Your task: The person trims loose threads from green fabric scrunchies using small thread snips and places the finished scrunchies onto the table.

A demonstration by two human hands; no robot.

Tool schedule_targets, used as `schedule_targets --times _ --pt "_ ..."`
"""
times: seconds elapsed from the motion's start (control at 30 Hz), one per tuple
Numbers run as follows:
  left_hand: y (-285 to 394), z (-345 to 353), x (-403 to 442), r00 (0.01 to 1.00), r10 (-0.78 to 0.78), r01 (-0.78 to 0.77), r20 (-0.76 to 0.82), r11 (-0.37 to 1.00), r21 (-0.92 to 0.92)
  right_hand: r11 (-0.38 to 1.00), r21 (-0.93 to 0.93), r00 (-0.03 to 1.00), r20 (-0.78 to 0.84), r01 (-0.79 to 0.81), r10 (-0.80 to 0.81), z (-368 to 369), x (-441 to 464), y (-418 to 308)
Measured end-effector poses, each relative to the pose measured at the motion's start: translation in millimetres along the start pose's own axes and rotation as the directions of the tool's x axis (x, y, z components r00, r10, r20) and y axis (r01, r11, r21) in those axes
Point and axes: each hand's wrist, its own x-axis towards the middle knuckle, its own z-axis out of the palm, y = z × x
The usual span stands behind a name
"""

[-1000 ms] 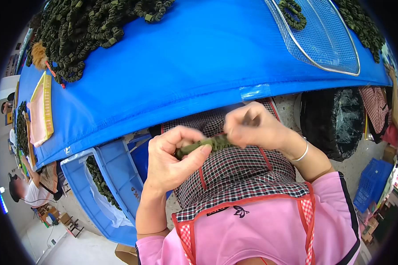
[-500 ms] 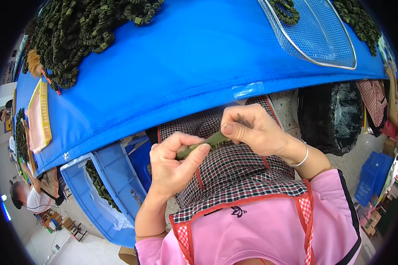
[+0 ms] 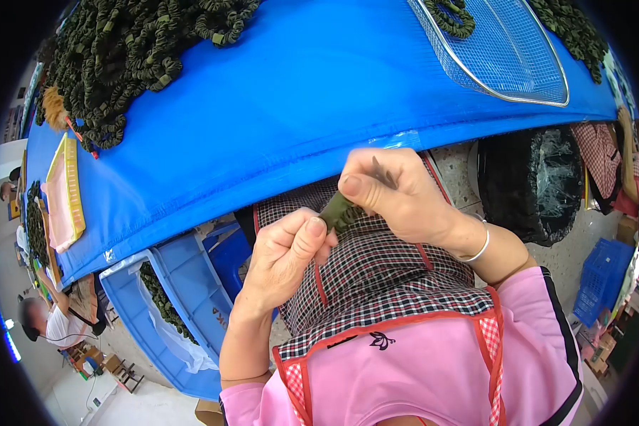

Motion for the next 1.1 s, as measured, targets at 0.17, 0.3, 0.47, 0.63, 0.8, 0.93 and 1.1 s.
schedule_targets --times 0.17,0.3,0.47,0.63,0.8,0.93,1.1 --pt "-7 12 4 0.998 0.026 -0.038 -0.053 0.968 -0.247 0.986 0.144 0.991 -0.095 -0.078 0.092 -3 2 -12" --pt "-8 4 4 0.989 -0.143 0.141 0.027 0.894 -0.425 0.880 0.469 0.985 -0.108 -0.068 0.134 -7 10 -7" --pt "0 1 8 0.983 -0.090 0.042 -0.162 0.959 -0.281 0.956 0.219 0.981 0.030 -0.193 0.191 2 8 0" --pt "-2 0 9 0.992 0.032 -0.055 -0.125 0.981 -0.184 0.970 0.039 0.951 0.212 -0.239 0.226 1 9 -2" --pt "-2 2 4 0.998 0.064 -0.067 -0.018 0.953 -0.294 0.773 0.548 0.947 0.196 -0.320 0.253 -3 8 1" --pt "-3 -8 3 1.000 -0.014 0.011 -0.018 0.988 -0.155 0.789 0.567 0.971 0.106 -0.236 0.214 -5 10 5" --pt "2 -1 1 0.995 0.000 -0.013 -0.103 0.992 -0.129 0.961 0.168 0.963 0.195 -0.219 0.185 2 10 -2"
